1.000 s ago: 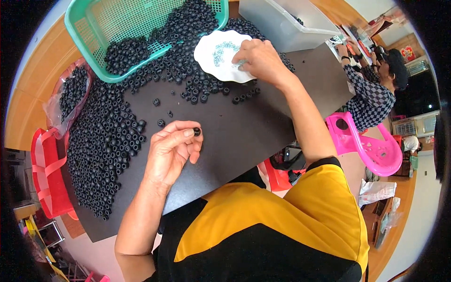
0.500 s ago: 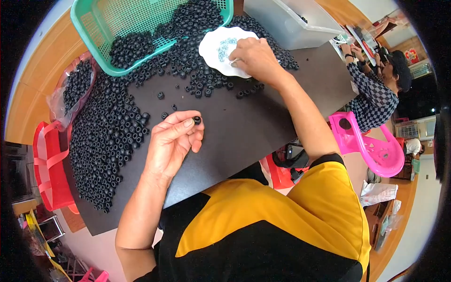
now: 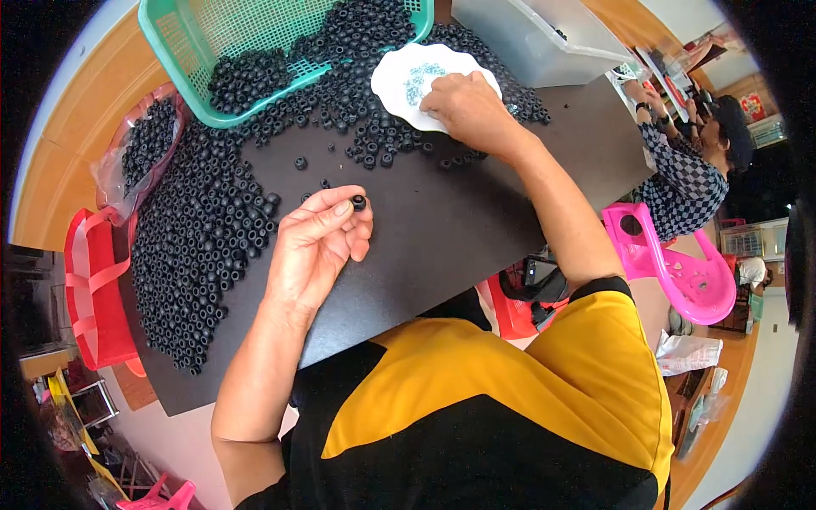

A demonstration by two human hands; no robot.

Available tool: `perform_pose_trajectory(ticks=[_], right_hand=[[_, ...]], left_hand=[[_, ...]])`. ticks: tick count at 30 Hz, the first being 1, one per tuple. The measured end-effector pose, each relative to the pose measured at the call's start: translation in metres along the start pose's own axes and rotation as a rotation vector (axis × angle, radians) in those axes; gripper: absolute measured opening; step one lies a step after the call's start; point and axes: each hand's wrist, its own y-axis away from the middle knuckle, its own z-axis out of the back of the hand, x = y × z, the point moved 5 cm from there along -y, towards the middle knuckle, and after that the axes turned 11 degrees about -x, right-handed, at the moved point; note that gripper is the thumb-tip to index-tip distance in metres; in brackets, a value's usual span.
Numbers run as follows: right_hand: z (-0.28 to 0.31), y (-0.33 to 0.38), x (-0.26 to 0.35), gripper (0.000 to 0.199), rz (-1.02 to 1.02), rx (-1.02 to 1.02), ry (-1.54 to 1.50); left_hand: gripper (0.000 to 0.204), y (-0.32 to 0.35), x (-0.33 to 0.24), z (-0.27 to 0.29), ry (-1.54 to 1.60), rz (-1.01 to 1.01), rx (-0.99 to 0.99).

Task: Assembling small black hardware components at a table.

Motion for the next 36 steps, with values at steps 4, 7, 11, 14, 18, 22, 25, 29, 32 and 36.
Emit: perform_pose_trajectory(ticks=[4, 7, 11, 14, 18, 22, 25, 29, 32, 36], right_hand=[[-0.002, 0.0, 0.0, 0.013, 0.011, -0.003, -0.029], [-0.004, -0.001, 0.002, 0.011, 0.036, -0.004, 0.008], [0.005, -0.002, 0.009, 0.007, 0.052, 0.008, 0.003], [0.009, 0.002, 0.015, 0.006, 0.057, -0.039, -0.102], [0.013, 0.004, 0.024, 0.006, 0.082, -0.024, -0.062], [0.019, 0.008, 0.031, 0.007, 0.075, -0.002, -0.039], [0.023, 0.013, 0.039, 0.008, 0.07, -0.034, -0.05], [0.024, 0.017, 0.041, 0.012, 0.11, -0.115, -0.064], [0.024, 0.018, 0.043, 0.013, 0.127, -0.14, -0.092], [0.026, 0.018, 0.046, 0.013, 0.141, -0.173, -0.103]], left_hand=[[0.024, 0.0, 0.0, 0.002, -0.006, -0.004, -0.007], [0.024, 0.0, -0.001, 0.004, 0.006, 0.001, 0.005], [0.023, -0.004, -0.003, 0.007, 0.06, 0.002, -0.004], [0.023, -0.004, -0.005, 0.004, 0.124, 0.011, 0.049], [0.022, -0.005, -0.005, 0.005, 0.134, 0.014, 0.067], [0.022, -0.007, -0.006, 0.008, 0.148, 0.003, 0.057], [0.02, -0.008, -0.006, 0.009, 0.157, 0.003, 0.08], [0.017, -0.009, -0.005, 0.01, 0.164, 0.01, 0.087], [0.016, -0.009, -0.004, 0.009, 0.159, 0.011, 0.079], [0.015, -0.009, -0.004, 0.009, 0.132, 0.005, 0.053]])
